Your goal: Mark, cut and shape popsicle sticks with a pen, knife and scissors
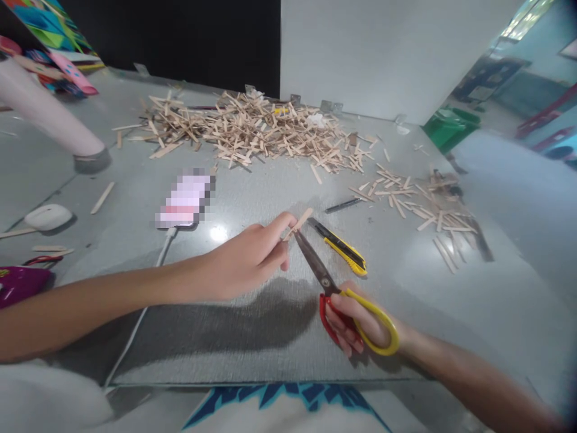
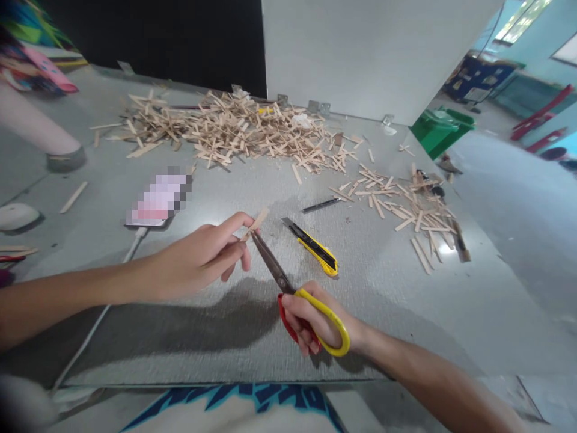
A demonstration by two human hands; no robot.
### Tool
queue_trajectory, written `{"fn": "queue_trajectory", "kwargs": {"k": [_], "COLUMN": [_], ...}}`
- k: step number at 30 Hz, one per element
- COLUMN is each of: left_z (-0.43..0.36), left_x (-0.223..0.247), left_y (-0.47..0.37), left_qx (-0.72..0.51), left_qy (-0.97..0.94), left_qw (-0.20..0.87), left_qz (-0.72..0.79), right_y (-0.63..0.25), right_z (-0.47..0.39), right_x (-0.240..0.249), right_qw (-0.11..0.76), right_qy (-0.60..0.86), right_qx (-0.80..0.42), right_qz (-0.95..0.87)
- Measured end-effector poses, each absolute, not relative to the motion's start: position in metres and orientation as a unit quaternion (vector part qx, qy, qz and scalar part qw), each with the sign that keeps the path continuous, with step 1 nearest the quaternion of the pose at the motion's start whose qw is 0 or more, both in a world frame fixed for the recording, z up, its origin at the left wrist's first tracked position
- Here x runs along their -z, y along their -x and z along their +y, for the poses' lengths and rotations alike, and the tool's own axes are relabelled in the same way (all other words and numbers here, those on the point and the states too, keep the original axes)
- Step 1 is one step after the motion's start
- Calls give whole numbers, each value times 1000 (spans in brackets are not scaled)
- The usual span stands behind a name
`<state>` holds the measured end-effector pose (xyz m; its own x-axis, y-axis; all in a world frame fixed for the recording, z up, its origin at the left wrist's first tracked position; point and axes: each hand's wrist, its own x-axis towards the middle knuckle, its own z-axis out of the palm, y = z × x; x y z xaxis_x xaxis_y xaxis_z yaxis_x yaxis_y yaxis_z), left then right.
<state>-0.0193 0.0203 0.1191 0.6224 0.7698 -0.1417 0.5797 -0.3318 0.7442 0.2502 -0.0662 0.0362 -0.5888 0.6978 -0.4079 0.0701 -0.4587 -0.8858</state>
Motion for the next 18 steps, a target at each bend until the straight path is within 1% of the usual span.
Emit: {"fn": "queue_trajectory", "kwargs": {"k": [7,10,14,18], "left_z": [20,21,23,25], "left_x": [-113,-112,-114,-116], "left_y": [20,21,22,22], "left_qx": [-108,-110,-111,-125], "left_qy": [-834,-830,-836,-840], "left_qw": [370,378,362,352], "left_qz": [394,394,398,394], "right_y": [-248,-248,-250,-250], "right_z": [-68,-70,-72,-71], "right_x": [-41,-43,-45,-45], "right_qw": [204,190,177,187], "right_qy": [408,421,428,414], "right_qx": [-751,-749,-753,-761], "right_qz": [-478,-475,-469,-464]}}
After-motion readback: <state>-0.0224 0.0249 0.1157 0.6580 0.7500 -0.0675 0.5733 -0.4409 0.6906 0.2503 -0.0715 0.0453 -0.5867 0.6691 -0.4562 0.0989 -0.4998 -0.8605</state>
